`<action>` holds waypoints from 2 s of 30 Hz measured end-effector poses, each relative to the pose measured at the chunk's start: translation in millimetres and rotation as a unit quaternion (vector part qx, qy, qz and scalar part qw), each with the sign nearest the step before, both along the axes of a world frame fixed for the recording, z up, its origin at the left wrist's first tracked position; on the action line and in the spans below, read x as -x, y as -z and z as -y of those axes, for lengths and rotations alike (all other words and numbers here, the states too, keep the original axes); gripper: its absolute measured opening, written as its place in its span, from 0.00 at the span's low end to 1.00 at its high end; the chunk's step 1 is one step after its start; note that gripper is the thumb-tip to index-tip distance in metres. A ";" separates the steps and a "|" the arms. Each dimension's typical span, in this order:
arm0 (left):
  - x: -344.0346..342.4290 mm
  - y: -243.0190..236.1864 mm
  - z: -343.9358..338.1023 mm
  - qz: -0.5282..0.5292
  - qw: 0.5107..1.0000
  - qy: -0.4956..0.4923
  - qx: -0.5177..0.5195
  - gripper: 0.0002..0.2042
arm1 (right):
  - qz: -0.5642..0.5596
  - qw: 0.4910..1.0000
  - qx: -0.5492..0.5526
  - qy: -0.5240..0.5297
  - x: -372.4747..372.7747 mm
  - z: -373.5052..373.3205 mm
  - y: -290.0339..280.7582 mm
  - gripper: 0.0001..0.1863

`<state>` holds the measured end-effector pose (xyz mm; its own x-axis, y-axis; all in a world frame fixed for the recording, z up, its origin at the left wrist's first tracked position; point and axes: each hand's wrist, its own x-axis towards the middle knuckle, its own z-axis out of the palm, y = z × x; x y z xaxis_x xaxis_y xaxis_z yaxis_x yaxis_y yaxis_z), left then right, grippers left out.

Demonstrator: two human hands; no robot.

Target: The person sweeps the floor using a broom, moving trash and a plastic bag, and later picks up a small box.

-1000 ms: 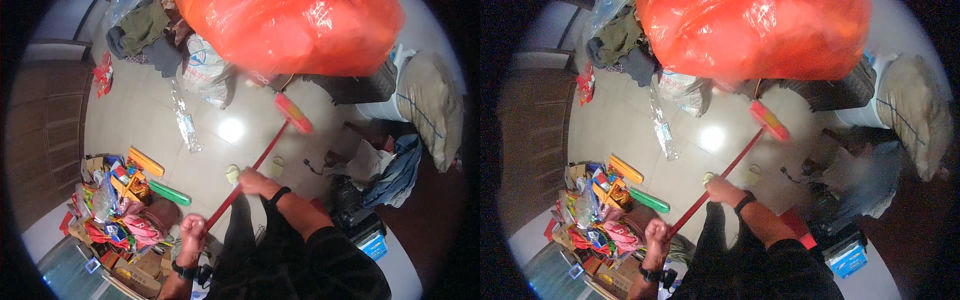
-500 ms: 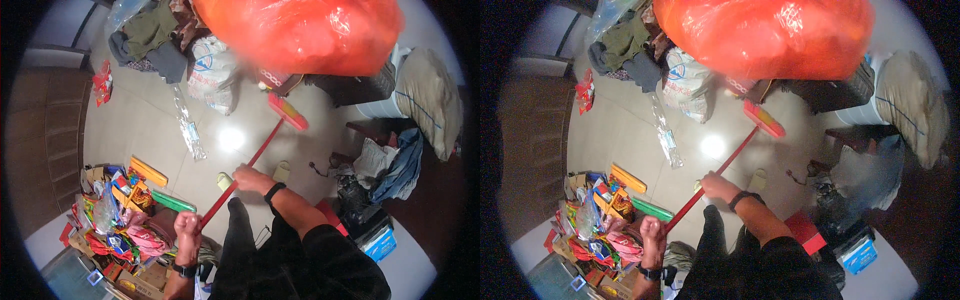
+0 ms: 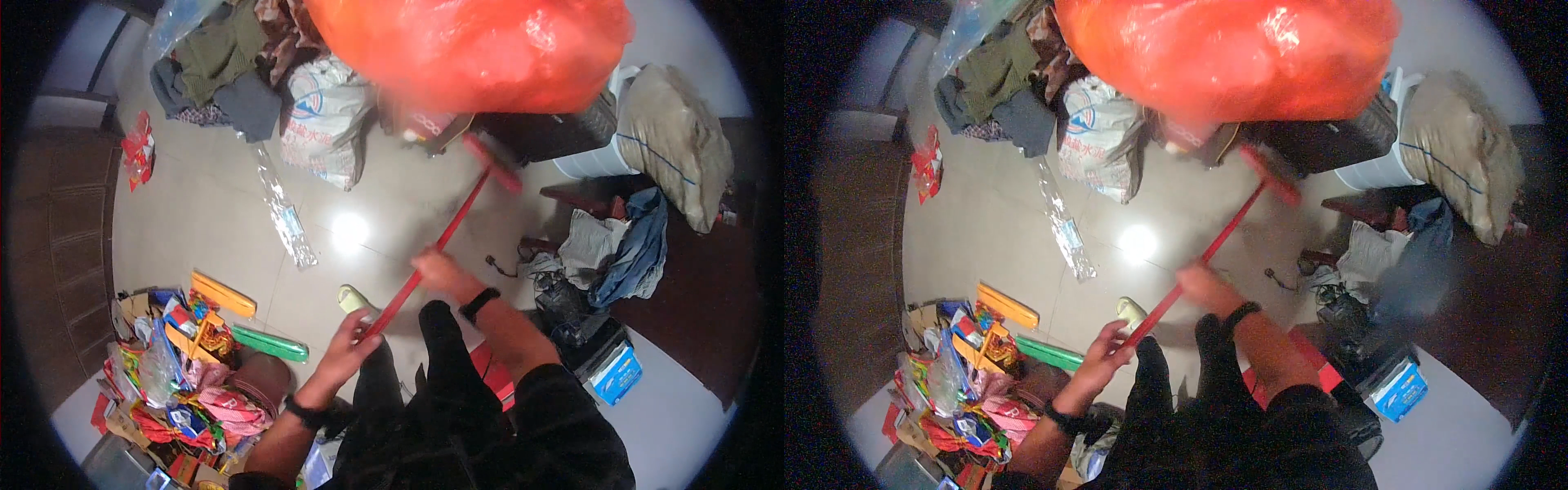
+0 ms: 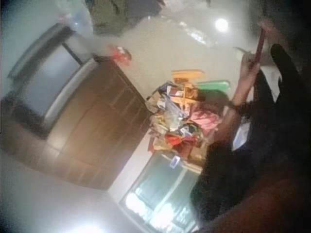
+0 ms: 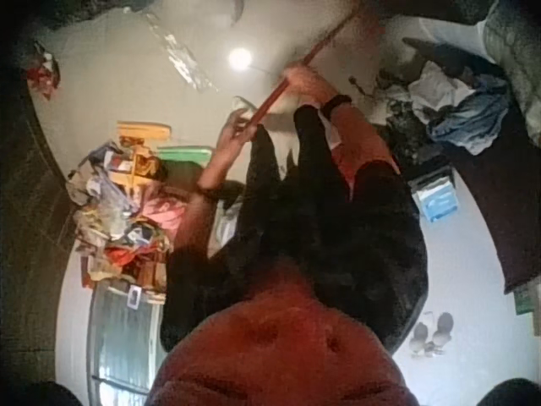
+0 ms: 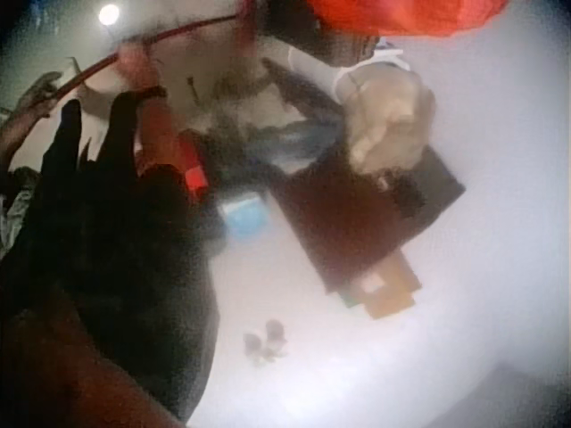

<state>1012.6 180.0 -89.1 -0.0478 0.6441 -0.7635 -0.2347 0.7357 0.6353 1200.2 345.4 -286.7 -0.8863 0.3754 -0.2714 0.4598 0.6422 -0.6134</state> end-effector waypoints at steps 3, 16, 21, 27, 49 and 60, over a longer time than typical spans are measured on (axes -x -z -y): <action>-22.5 19.0 -36.9 0.050 0.996 0.060 0.041 0.25 | -0.051 0.999 -0.016 -0.011 4.2 -41.5 6.8 0.03; -3.7 -112.2 54.3 0.102 0.970 0.056 0.213 0.26 | -0.068 0.993 0.091 0.004 13.5 106.7 -71.5 0.05; -34.4 -53.5 -8.5 0.053 0.974 0.217 0.040 0.27 | -0.072 0.991 0.008 0.112 -57.1 41.1 -63.0 0.09; -67.7 -15.6 -62.4 0.004 0.984 0.141 -0.111 0.19 | 0.010 0.981 0.075 0.177 -71.5 -4.1 -44.9 0.11; 135.0 -84.6 155.1 -0.011 0.995 0.095 -0.028 0.08 | -0.183 0.981 0.059 0.034 172.1 180.5 -102.4 0.10; 129.3 -121.1 218.1 -0.027 0.989 0.029 0.145 0.11 | -0.109 0.975 0.167 -0.094 203.3 268.7 -98.6 0.06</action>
<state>883.4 -38.1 32.0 -0.0629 0.4021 -0.9134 -0.1583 0.8996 0.4069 996.9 76.7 -188.1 -0.9812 0.1238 -0.1483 0.1887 0.4492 -0.8733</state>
